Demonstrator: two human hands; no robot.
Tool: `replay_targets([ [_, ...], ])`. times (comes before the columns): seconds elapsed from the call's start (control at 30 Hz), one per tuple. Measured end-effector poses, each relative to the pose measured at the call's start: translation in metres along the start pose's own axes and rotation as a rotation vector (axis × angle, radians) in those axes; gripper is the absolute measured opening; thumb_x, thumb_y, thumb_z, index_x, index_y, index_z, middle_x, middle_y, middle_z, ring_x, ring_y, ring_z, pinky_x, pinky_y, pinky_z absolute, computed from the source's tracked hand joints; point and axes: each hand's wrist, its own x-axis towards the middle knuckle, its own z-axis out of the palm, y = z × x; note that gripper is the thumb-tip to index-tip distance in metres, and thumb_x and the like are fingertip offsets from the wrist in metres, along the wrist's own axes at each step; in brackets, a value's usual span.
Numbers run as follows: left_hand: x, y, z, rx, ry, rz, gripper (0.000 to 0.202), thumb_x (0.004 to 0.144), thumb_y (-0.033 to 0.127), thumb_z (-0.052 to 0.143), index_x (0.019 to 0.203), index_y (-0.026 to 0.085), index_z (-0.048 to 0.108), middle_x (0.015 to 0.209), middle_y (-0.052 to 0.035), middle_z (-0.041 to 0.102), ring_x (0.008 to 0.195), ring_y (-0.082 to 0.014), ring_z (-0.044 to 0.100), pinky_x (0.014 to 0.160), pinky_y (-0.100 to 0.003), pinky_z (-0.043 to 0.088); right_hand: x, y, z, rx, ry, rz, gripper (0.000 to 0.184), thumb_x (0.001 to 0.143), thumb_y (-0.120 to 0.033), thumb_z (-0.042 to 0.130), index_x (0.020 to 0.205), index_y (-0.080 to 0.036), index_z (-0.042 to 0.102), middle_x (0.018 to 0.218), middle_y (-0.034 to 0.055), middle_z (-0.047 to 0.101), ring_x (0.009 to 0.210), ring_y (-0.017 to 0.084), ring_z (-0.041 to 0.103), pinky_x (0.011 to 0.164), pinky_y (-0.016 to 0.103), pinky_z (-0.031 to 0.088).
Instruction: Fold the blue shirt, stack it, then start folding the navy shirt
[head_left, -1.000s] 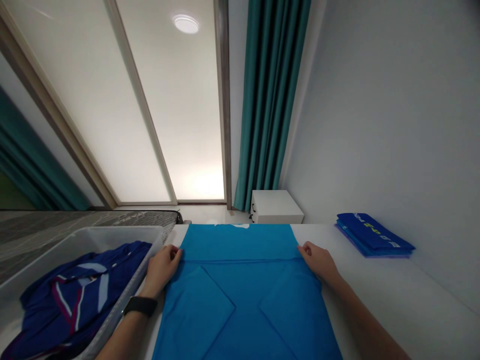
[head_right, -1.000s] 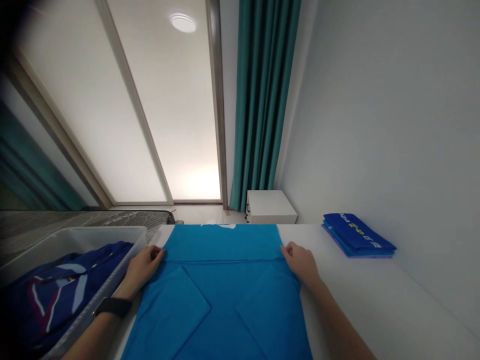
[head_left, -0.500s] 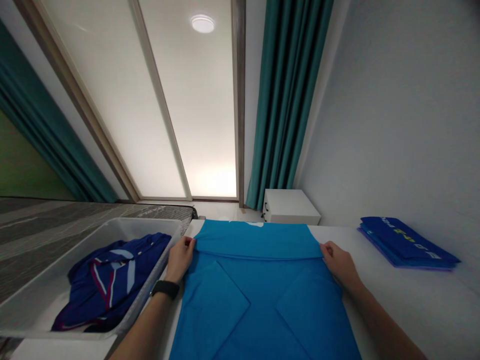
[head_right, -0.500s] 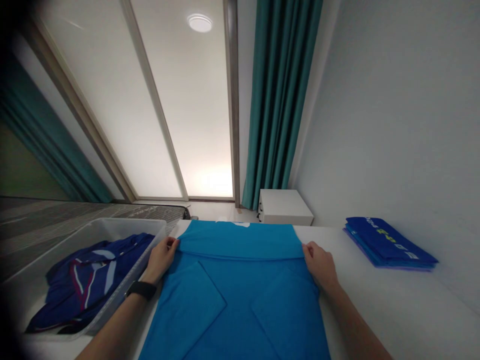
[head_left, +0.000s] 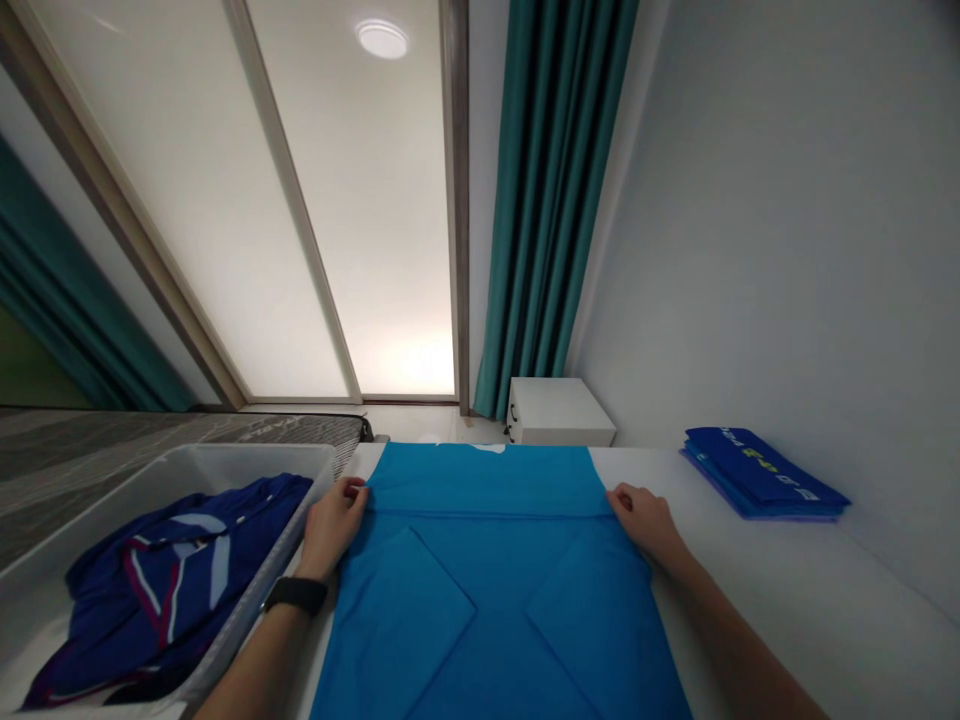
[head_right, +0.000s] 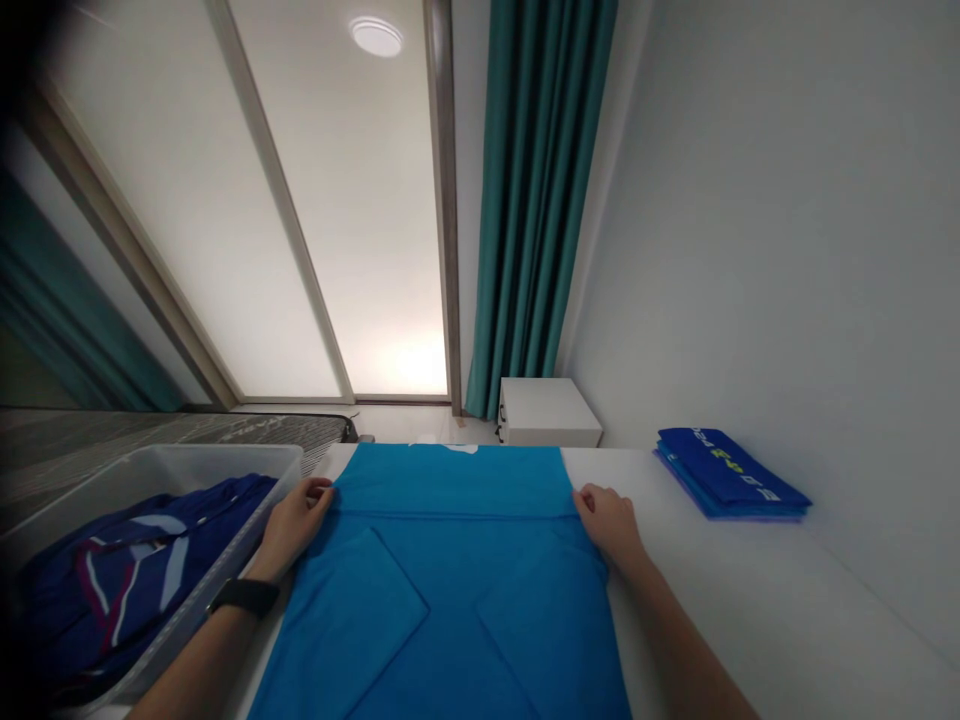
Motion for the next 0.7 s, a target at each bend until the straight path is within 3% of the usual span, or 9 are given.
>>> replay_targets([
  [0.47, -0.001, 0.0, 0.0, 0.013, 0.007, 0.01, 0.034, 0.081, 0.045, 0.044, 0.099, 0.02, 0.061, 0.085, -0.005, 0.073, 0.079, -0.0244, 0.069, 0.069, -0.029, 0.048, -0.004, -0.005, -0.002, -0.043, 0.027, 0.004, 0.027, 0.09, -0.038, 0.041, 0.076, -0.021, 0.057, 0.07, 0.0025, 0.064, 0.076, 0.021, 0.061, 0.07, 0.031, 0.033],
  [0.6, -0.002, -0.001, 0.0, -0.003, 0.014, 0.031, 0.034, 0.082, 0.045, 0.043, 0.098, 0.02, 0.061, 0.083, -0.0046, 0.072, 0.079, -0.0241, 0.069, 0.071, -0.029, 0.048, -0.004, -0.01, -0.01, 0.034, 0.121, 0.005, 0.026, 0.09, -0.037, 0.038, 0.079, -0.021, 0.055, 0.068, 0.0022, 0.062, 0.071, 0.021, 0.06, 0.068, 0.031, 0.032],
  [0.7, -0.004, 0.002, -0.002, -0.035, 0.024, 0.025, 0.031, 0.083, 0.04, 0.042, 0.097, 0.02, 0.061, 0.084, -0.0056, 0.072, 0.078, -0.0236, 0.069, 0.072, -0.029, 0.048, -0.005, -0.031, -0.015, 0.085, 0.189, -0.075, 0.026, 0.091, -0.035, 0.037, 0.082, -0.02, 0.056, 0.07, 0.0031, 0.063, 0.07, 0.021, 0.059, 0.068, 0.031, 0.032],
])
